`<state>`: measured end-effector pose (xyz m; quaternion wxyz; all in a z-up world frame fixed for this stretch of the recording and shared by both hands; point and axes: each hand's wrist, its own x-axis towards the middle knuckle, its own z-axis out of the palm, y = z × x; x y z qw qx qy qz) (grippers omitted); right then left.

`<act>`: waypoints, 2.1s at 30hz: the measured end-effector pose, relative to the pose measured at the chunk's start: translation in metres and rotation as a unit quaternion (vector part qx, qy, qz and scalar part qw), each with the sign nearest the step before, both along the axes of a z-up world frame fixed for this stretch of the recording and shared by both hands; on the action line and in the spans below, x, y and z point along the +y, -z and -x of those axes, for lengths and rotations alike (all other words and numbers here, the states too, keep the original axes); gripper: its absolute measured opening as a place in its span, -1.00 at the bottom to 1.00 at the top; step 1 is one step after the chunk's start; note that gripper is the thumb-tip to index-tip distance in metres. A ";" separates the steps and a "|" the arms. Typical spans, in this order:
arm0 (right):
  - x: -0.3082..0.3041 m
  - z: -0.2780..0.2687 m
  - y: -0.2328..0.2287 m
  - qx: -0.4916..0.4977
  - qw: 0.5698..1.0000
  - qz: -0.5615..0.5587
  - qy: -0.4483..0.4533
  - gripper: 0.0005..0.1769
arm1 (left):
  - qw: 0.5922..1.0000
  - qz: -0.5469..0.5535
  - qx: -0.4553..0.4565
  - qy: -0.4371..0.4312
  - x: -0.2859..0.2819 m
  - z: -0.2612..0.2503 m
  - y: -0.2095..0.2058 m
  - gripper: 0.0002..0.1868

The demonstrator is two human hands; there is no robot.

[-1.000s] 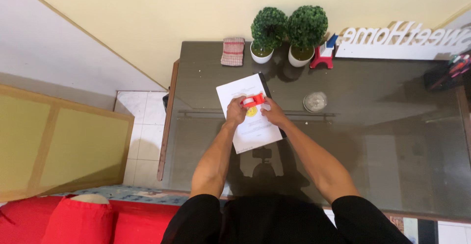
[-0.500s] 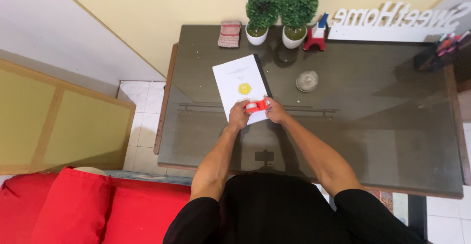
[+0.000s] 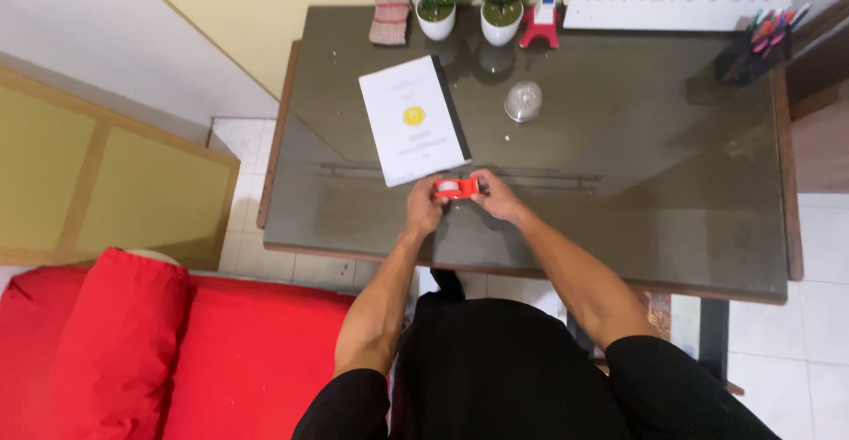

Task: The person places several items from a glass-topped table into a drawer, including a patterned book, a red tape dispenser, a glass jar, and a document. The person then wipes the table surface with a cloth.

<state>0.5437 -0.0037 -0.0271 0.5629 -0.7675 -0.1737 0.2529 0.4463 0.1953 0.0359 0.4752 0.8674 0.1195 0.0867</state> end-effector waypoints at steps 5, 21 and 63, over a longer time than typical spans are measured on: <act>-0.025 0.039 0.003 0.109 0.993 -0.039 0.036 -0.43 | 0.999 0.031 -0.013 -0.022 -0.032 0.040 -0.020 -0.45; -0.090 0.129 0.019 0.159 0.985 -0.049 0.035 -0.40 | 0.956 0.277 0.076 -0.062 -0.081 0.112 0.031 -0.51; -0.368 0.390 -0.030 0.001 0.993 0.055 0.104 -0.18 | 0.893 0.416 0.142 -0.089 -0.372 0.313 0.054 -0.39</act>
